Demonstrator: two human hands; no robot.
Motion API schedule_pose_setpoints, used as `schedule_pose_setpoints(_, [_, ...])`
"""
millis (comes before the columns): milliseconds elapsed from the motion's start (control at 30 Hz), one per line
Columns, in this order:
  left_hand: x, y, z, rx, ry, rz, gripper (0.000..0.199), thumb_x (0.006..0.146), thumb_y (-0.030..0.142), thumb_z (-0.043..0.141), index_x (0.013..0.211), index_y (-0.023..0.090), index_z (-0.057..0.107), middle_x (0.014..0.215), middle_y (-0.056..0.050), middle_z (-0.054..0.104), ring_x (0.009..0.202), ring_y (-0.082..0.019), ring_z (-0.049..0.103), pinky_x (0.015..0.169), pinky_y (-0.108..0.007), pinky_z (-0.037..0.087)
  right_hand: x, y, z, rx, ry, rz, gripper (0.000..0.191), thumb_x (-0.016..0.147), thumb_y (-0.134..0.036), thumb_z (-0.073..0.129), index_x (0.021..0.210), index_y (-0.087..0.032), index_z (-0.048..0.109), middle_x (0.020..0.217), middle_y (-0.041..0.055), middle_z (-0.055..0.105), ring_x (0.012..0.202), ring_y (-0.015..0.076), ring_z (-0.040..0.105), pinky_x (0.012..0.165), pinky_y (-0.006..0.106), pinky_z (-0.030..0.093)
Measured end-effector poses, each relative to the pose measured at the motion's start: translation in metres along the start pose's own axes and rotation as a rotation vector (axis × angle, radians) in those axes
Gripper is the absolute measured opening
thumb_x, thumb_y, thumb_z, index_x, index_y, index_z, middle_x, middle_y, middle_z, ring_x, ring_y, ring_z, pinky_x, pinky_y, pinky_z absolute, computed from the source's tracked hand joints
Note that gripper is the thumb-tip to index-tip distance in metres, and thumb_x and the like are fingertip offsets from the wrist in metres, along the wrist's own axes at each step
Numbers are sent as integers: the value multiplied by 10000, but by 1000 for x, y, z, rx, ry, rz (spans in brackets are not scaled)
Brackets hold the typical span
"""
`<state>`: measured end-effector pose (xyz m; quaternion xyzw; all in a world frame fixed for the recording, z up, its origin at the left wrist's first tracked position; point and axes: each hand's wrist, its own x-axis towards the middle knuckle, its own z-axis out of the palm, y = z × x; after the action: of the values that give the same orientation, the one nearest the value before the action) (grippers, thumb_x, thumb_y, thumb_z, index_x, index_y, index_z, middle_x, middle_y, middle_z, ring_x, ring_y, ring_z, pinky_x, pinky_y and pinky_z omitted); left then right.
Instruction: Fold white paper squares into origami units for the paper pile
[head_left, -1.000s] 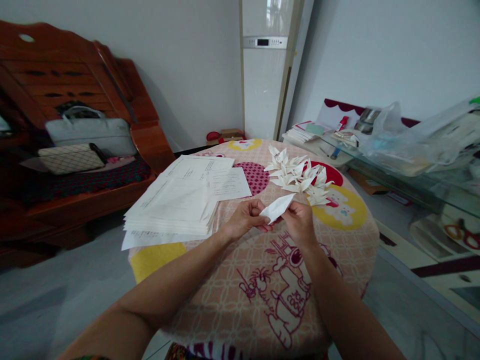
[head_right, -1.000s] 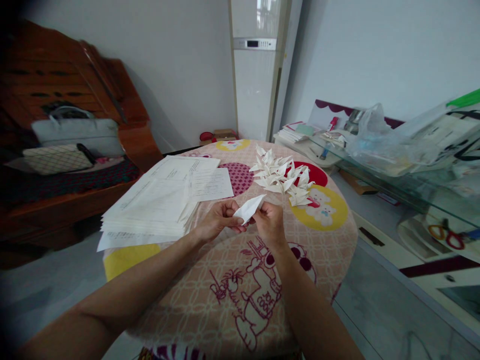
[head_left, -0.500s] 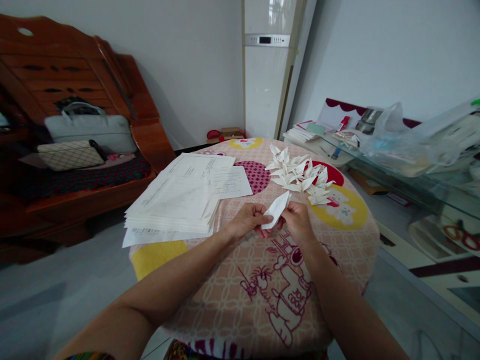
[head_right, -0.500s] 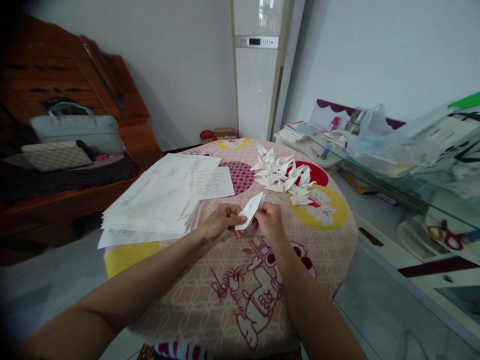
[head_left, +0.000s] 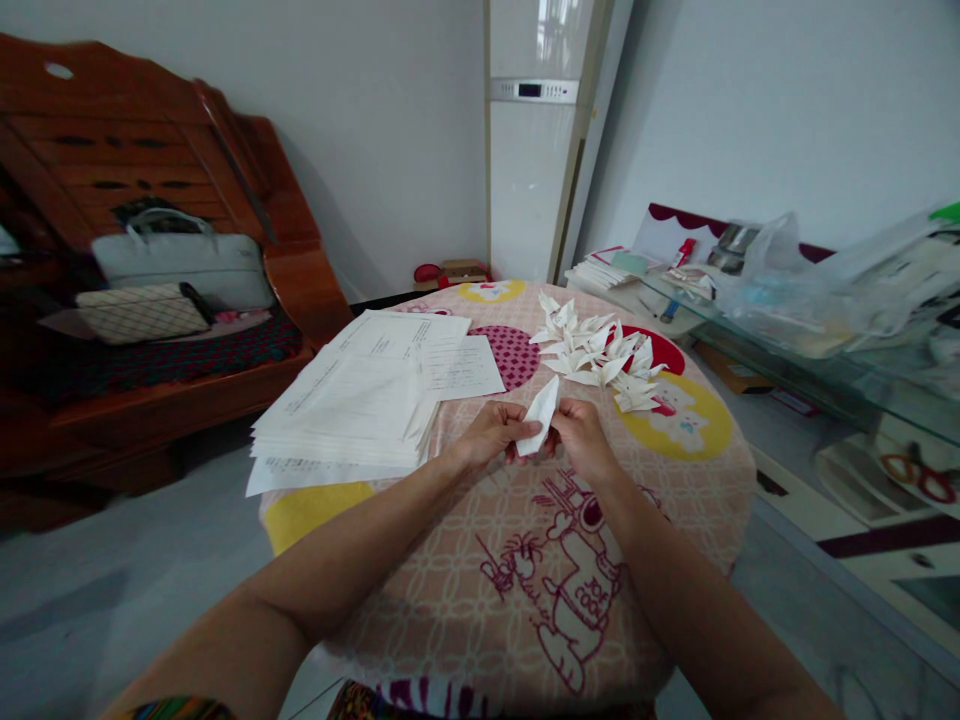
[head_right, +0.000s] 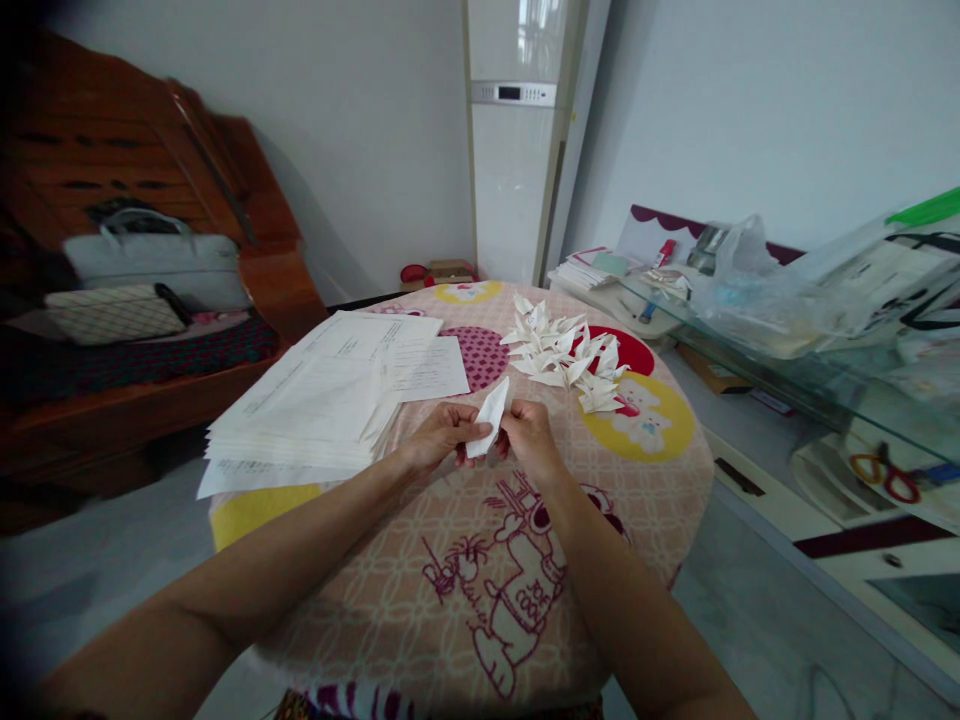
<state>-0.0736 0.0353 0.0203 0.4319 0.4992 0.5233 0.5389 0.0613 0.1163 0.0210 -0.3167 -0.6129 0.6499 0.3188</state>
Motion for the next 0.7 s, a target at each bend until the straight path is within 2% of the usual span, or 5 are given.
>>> schedule_pose_setpoints(167, [18, 0, -12, 49, 28, 39, 450, 677, 499, 788, 751, 75, 659, 584, -47, 648, 399, -108, 555, 399, -214, 426, 29, -2, -2, -130, -46, -51, 156, 637, -324, 625, 592, -174, 627, 399, -33, 535, 312, 105, 452, 305, 208, 325])
schedule_pose_setpoints(300, [32, -2, -22, 45, 54, 67, 455, 685, 508, 778, 738, 75, 651, 588, -40, 628, 401, -90, 518, 404, -212, 405, 45, 1, 3, -63, -7, -85, 177, 628, -350, 619, 577, -181, 600, 382, -37, 526, 295, 98, 429, 304, 208, 327])
schedule_pose_setpoints(467, [38, -10, -30, -51, 61, 92, 440, 687, 508, 776, 723, 101, 612, 550, -6, 586, 401, -55, 446, 393, -170, 292, 52, 17, 11, -18, 114, -121, 199, 675, -359, 612, 578, -192, 563, 368, -53, 511, 285, 100, 427, 294, 206, 322])
schedule_pose_setpoints(600, [40, -12, -30, -90, 95, 161, 414, 651, 461, 802, 663, 107, 589, 576, -19, 605, 481, -73, 494, 453, -178, 322, 54, 23, 13, -2, 83, -146, 175, 690, -345, 608, 613, -193, 569, 402, -55, 544, 305, 110, 470, 317, 213, 368])
schedule_pose_setpoints(700, [40, -13, -28, -92, 52, 122, 417, 683, 484, 772, 672, 105, 599, 587, -17, 605, 465, -63, 460, 437, -184, 283, 54, 24, 12, 6, 80, -116, 184, 694, -358, 611, 621, -193, 574, 386, -61, 524, 289, 117, 453, 300, 222, 348])
